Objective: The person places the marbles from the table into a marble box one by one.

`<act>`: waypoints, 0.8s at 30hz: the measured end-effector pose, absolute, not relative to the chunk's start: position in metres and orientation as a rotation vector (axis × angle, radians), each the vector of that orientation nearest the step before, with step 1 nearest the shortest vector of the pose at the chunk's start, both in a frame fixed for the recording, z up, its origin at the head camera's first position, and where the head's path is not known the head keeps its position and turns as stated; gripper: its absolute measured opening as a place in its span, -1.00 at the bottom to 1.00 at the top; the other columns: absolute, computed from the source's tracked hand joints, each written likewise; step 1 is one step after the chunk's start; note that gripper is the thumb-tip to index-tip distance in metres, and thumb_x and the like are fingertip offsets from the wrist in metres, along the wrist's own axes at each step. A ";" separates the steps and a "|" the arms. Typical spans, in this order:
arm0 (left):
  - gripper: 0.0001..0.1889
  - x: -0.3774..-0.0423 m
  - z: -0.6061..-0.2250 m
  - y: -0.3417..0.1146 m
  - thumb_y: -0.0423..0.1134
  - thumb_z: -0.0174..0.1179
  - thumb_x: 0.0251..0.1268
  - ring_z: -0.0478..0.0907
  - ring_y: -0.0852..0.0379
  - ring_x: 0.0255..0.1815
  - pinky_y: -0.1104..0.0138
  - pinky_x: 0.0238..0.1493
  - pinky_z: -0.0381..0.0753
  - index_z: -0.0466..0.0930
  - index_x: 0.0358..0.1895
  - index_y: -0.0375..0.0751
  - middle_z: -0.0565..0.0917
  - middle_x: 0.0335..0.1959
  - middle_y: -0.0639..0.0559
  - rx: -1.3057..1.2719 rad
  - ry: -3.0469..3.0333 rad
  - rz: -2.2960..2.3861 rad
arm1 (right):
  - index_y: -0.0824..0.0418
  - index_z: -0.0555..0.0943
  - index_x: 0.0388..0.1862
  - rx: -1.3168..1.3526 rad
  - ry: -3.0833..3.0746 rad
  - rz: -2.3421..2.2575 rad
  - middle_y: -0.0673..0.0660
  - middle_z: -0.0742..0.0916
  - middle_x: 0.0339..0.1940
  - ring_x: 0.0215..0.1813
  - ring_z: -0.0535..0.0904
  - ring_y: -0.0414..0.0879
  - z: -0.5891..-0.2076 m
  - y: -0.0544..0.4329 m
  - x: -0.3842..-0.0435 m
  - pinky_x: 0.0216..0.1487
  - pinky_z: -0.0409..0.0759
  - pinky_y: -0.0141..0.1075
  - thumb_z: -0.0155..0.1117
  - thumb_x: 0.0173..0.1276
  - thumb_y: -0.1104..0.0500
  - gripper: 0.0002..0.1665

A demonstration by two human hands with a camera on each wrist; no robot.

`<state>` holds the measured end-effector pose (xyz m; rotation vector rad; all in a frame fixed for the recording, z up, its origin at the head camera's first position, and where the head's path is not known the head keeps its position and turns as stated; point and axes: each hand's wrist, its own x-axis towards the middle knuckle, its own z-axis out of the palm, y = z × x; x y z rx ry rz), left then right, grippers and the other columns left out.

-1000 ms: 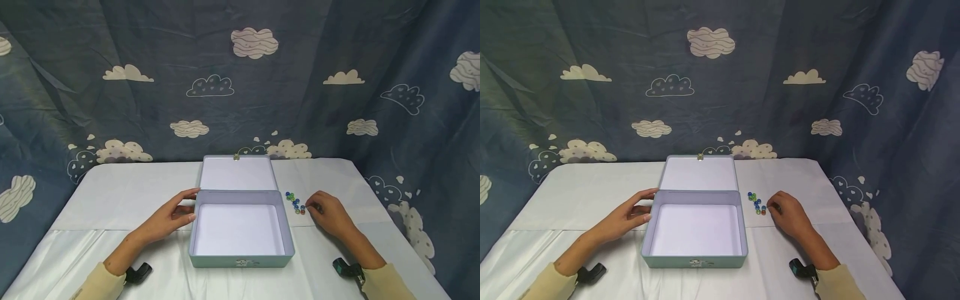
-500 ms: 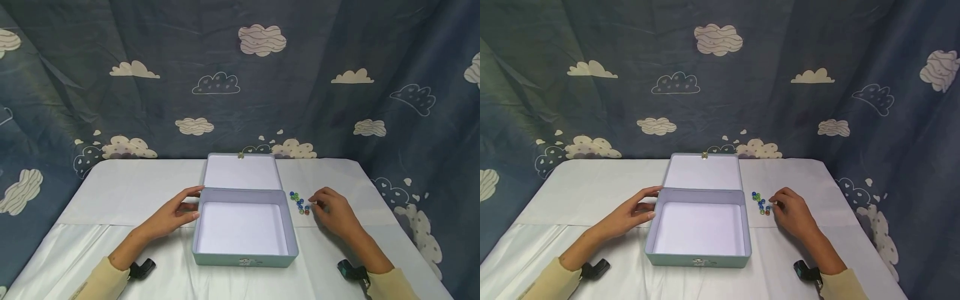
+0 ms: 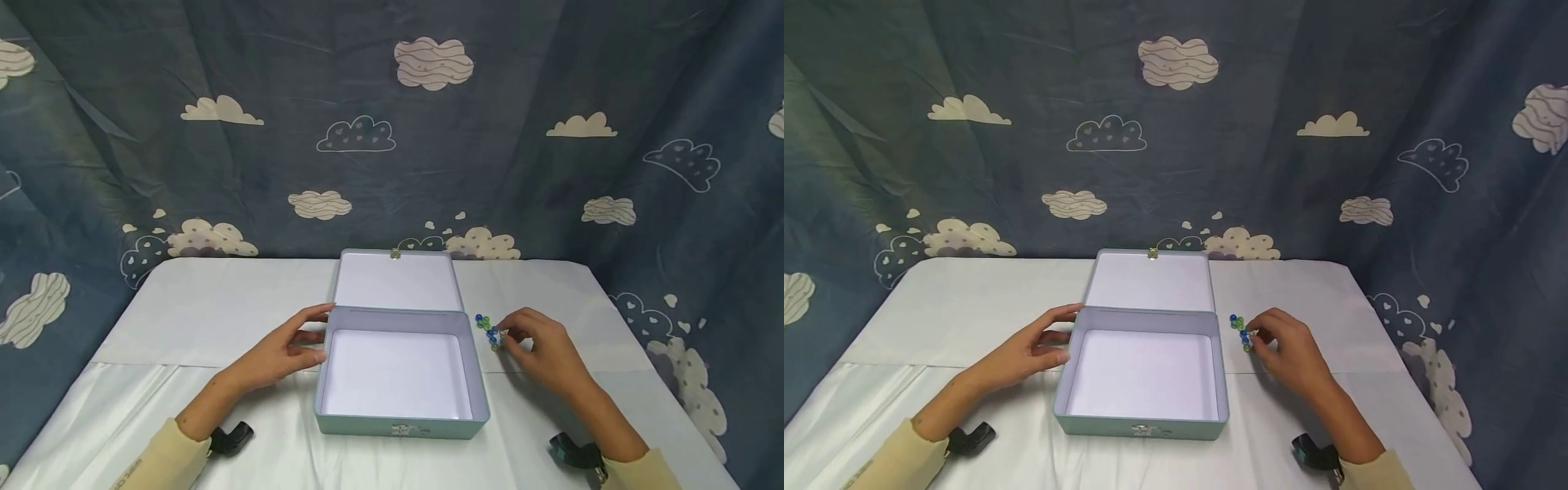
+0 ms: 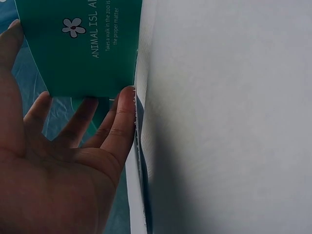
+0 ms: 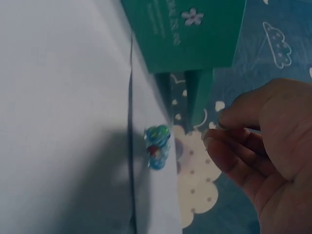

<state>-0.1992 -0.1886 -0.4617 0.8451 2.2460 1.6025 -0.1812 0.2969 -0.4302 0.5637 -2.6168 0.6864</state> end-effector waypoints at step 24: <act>-0.18 -0.199 -0.459 -0.189 -0.21 0.34 0.53 0.50 -0.22 0.46 0.23 0.25 0.66 0.11 0.70 0.25 0.31 0.59 -0.07 0.817 2.242 1.606 | 0.01 0.75 -0.18 0.774 -2.541 0.821 -0.19 0.73 -0.18 -0.26 0.63 -0.30 -0.409 0.255 -0.155 -0.24 0.72 -0.37 0.64 0.13 0.46 -0.58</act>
